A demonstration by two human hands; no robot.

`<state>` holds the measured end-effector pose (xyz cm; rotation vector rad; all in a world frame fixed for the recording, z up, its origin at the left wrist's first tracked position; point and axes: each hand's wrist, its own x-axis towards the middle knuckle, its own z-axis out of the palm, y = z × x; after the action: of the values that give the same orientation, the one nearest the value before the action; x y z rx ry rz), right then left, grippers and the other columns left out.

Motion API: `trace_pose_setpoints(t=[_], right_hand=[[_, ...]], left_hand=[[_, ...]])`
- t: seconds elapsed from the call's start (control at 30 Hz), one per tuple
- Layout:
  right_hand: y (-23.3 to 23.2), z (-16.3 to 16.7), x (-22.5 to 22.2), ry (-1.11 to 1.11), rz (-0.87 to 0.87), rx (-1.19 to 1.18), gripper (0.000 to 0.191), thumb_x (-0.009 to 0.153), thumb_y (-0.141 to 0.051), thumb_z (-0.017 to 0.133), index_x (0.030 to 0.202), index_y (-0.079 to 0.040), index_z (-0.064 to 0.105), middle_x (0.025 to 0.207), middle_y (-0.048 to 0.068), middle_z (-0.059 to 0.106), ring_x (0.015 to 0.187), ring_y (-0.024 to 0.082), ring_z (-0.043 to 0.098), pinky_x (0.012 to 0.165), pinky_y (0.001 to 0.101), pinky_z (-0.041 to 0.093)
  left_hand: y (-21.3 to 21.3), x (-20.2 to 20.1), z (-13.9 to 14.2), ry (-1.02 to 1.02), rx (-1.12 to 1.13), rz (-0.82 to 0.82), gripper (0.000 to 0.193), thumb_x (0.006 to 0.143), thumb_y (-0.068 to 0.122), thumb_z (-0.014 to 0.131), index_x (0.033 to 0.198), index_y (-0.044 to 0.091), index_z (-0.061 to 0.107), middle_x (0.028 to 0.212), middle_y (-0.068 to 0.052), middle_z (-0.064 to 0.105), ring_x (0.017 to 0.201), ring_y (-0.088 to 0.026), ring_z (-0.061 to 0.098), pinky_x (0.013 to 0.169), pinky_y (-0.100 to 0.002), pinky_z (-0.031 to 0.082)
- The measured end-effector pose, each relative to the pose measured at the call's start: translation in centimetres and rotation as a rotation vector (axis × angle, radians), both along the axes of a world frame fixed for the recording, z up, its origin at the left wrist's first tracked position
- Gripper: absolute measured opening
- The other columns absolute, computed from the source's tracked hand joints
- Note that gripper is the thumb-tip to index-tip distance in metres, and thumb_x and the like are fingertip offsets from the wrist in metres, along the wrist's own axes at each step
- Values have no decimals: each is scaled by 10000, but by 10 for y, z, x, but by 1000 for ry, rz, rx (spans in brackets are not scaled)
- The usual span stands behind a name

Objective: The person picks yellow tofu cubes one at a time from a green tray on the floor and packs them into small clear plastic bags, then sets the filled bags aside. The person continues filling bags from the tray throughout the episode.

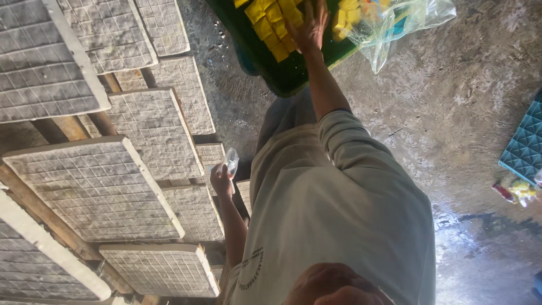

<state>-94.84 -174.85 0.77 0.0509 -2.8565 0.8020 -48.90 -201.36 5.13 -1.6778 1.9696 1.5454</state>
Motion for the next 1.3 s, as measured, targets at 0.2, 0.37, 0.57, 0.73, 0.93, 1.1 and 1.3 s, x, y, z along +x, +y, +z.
trace_pose_setpoints(t=[0.2,0.37,0.57,0.73,0.93,1.1,1.3], right_hand=[[-19,17,19,-265,164,-96,1043,808,-640,835,1499,-12,372,1489,252,402,1353,472,408,1104,559,360],[-2,28,-7,-548,152,-334,786,859,-549,717,1426,-57,485,1361,214,515,1179,394,526,917,499,463],[61,59,11,-1264,-16,-1812,556,948,-449,586,1313,-30,590,1156,191,665,904,330,682,663,431,569],[96,96,53,-1094,509,-1582,476,1024,-291,610,1348,57,603,1271,174,682,1134,258,686,973,356,577],[118,104,21,-1236,309,-1170,505,964,-283,641,1401,-53,532,1290,116,643,1147,209,635,937,353,541],[143,87,18,-1231,-97,-1412,510,969,-273,668,1444,-104,590,1294,90,621,1144,177,619,921,332,541],[147,94,-96,-634,594,-614,470,914,-283,717,1328,-101,588,1274,113,641,1159,258,595,966,391,480]], left_hand=[[-14,-19,1,123,120,307,298,979,203,657,1237,57,688,1102,-62,695,823,-153,703,678,-352,596],[-1,-85,-23,421,166,194,380,956,148,702,1326,67,667,1048,-55,671,707,-144,562,585,-340,471],[72,-222,-29,496,454,100,318,953,166,601,1258,78,622,1106,39,703,734,-210,740,632,-370,644],[171,-310,-14,504,427,-379,301,1105,240,480,1195,23,668,855,-41,654,629,-157,670,511,-322,573],[238,-355,12,631,-350,-574,254,1060,168,557,1205,4,687,931,-211,723,799,-339,730,646,-417,573],[254,-381,17,638,-375,-647,228,1044,124,585,1222,9,670,1035,-251,720,937,-428,701,786,-450,558],[263,-384,6,639,-506,-648,258,1054,147,569,1261,22,660,1076,-216,725,935,-361,707,795,-428,578]])
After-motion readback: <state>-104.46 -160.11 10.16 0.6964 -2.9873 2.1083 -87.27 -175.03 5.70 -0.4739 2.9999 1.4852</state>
